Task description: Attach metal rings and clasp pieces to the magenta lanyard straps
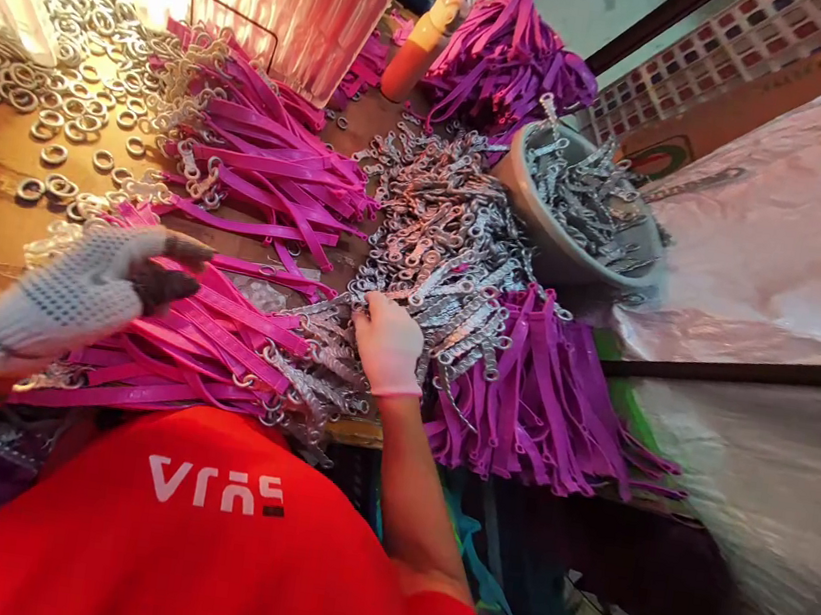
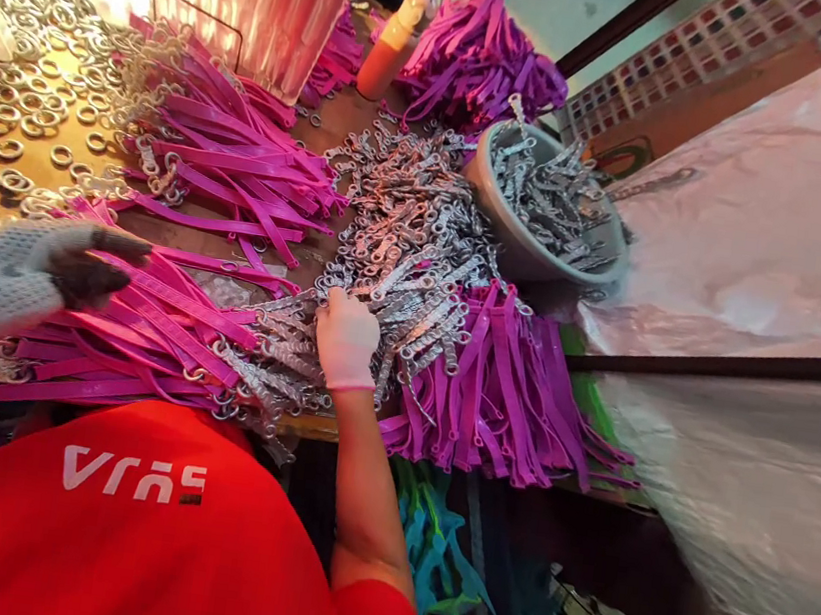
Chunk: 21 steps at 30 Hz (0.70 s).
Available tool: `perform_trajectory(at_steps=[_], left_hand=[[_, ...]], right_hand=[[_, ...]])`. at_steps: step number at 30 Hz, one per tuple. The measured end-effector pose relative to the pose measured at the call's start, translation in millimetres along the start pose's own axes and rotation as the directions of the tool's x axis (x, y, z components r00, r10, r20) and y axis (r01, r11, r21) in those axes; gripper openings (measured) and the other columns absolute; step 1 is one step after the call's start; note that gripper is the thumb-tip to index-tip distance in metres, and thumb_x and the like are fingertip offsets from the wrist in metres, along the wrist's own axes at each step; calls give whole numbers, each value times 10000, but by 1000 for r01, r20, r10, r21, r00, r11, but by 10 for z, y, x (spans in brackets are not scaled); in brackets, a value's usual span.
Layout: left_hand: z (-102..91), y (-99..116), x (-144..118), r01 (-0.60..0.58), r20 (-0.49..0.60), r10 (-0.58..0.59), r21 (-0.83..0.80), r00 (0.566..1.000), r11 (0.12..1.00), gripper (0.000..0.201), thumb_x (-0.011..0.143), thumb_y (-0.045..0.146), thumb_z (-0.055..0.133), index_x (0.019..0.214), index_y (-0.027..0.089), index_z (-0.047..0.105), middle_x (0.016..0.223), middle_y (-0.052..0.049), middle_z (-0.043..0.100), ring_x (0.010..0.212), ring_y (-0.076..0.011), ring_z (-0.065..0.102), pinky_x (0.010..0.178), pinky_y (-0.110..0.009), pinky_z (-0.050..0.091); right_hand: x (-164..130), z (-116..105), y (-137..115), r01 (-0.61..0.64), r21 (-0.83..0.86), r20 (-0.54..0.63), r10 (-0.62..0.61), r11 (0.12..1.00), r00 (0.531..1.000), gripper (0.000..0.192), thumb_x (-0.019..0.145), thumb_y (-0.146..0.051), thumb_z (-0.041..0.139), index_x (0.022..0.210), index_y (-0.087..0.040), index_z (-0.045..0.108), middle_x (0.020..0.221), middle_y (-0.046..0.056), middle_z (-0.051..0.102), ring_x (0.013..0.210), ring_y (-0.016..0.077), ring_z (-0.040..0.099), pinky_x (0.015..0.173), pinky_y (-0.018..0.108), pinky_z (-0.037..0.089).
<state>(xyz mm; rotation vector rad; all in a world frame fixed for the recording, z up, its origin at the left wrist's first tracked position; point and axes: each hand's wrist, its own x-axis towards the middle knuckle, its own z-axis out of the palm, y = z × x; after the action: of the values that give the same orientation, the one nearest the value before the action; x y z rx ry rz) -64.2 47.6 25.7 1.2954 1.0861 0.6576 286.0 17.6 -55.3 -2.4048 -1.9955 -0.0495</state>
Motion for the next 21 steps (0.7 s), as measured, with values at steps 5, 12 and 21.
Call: perform_trajectory(at_steps=[5, 12, 21], left_hand=[[498, -45, 101, 195, 146, -134, -590, 980, 783, 417, 805, 112, 706, 1215, 128, 631, 1061, -111, 693, 742, -137, 669, 636, -227, 557], [672, -176, 143, 205, 140, -155, -777, 978, 595, 471, 753, -33, 706, 1183, 141, 621, 1112, -110, 692, 853, -133, 704, 755, -210, 593], [790, -217, 50, 150, 122, -87, -827, 989, 541, 451, 747, 11, 736, 1161, 143, 617, 1065, -66, 710, 878, -129, 704, 775, -195, 572]], right_hand=[[107, 177, -45, 41, 32, 13, -41, 999, 999, 200, 919, -174, 558, 1030, -154, 723, 916, 133, 699, 876, 252, 622, 754, 333, 430], [-418, -360, -394, 314, 607, -245, -204, 730, 948, 223, 1001, -284, 482, 1141, -225, 646, 1034, 52, 715, 922, 196, 664, 864, 347, 520], [-683, -607, -1109, 496, 380, -260, -424, 781, 867, 416, 924, -250, 605, 1337, -239, 558, 1082, 75, 679, 941, 215, 668, 833, 319, 549]])
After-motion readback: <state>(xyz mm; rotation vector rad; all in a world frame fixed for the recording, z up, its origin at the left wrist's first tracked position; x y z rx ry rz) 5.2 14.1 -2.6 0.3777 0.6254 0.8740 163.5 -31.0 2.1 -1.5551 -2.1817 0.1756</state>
